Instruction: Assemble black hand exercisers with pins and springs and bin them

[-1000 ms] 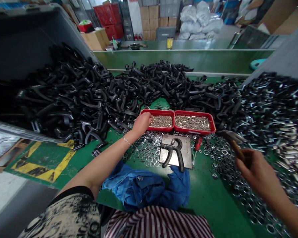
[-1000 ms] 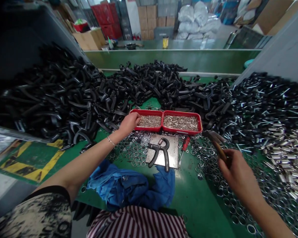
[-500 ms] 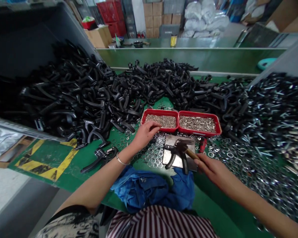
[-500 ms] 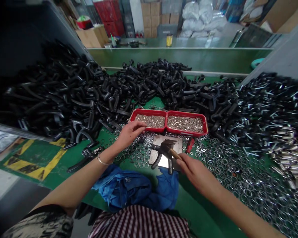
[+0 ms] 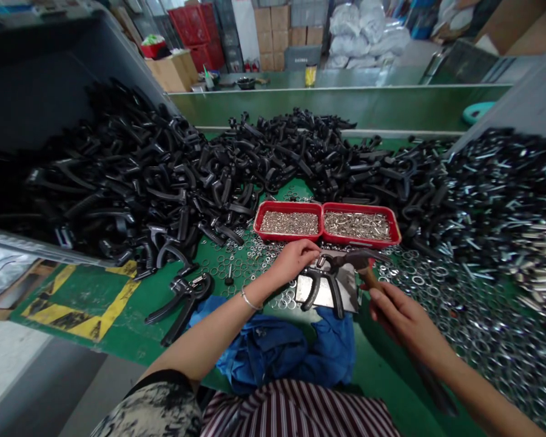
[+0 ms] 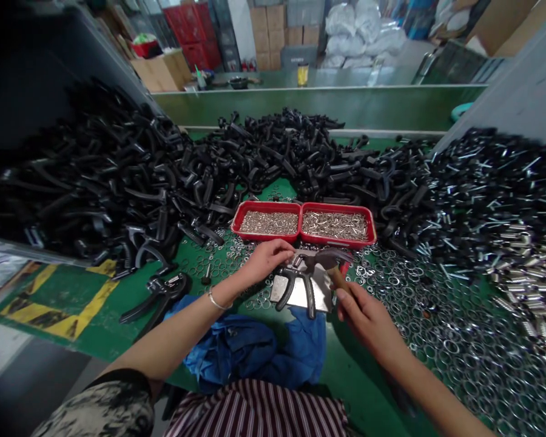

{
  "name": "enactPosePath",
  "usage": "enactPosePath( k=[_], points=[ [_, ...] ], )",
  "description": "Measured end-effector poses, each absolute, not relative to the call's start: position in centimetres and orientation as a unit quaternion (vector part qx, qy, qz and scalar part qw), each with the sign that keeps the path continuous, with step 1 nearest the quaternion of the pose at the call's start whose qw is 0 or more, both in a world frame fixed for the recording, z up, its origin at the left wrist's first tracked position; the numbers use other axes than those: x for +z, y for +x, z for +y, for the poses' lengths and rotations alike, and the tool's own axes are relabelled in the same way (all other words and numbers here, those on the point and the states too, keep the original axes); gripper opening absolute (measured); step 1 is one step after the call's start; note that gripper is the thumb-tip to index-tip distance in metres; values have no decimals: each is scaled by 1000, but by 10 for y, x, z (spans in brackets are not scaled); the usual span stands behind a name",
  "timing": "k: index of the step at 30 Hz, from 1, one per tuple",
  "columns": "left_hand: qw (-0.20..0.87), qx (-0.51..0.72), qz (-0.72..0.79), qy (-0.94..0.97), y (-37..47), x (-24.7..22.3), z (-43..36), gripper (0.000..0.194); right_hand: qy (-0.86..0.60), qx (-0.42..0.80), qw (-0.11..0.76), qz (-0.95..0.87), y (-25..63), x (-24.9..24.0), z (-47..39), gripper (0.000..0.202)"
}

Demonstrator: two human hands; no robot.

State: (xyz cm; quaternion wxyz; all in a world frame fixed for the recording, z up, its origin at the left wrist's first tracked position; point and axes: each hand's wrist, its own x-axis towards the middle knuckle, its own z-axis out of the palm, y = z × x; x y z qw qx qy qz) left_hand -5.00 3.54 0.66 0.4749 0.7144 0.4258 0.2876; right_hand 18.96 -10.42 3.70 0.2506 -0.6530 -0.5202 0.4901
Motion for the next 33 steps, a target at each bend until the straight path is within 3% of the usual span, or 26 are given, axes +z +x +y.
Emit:
enactPosePath(
  k=[4,16,23,30,33],
  points=[
    [340,269,433,791,-33,0,40,13,-649,531,312,-446,184,29,-111,38],
    [279,217,434,829,-26,-12,45,15,-606,573,340,-435,187,9,-113,37],
    [14,128,332,934,-23,-20,37,24,-612,568,330,-440,186,15,-111,35],
    [87,201,392,893,-34,-12,13,32,-638,420,222,-606,201,44,-86,37],
    [88,192,376,902,-42,-9,-14,33,-636,322,237,-660,198,63,-74,38]
  ],
)
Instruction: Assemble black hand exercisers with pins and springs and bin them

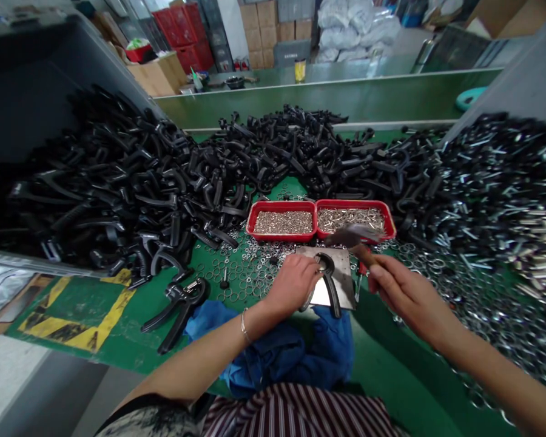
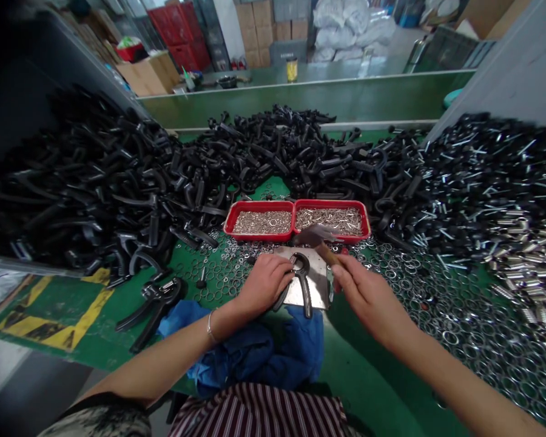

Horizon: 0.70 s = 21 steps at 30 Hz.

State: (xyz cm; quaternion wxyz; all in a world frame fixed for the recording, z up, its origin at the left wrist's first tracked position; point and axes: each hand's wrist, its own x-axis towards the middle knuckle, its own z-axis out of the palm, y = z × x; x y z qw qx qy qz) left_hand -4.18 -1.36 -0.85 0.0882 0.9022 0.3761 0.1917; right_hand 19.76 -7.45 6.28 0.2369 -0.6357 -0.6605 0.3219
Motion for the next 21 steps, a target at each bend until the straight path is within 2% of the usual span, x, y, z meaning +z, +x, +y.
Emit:
enactPosePath(
  k=[2,6,10,12,15,19,21],
  points=[
    [77,160,358,917,-45,-9,-28,33,-638,270,227,-684,193,65,-66,37],
    [84,132,359,920,-44,-12,-37,32,-616,265,101,-735,188,53,-48,34],
    [73,128,367,919,-41,-10,-35,31,-606,249,140,-742,189,49,-38,37],
    [72,124,367,919,-40,-6,-37,31,-624,227,119,-738,191,49,-37,35],
    [82,134,401,902,-41,0,-45,33,-615,268,79,-737,195,50,-42,35],
    [76,119,510,848,-42,3,-59,51,-598,302,139,-729,199,42,-71,40],
    [85,80,530,840,-38,2,-61,47,-600,304,144,-726,199,33,-85,40]
  ],
)
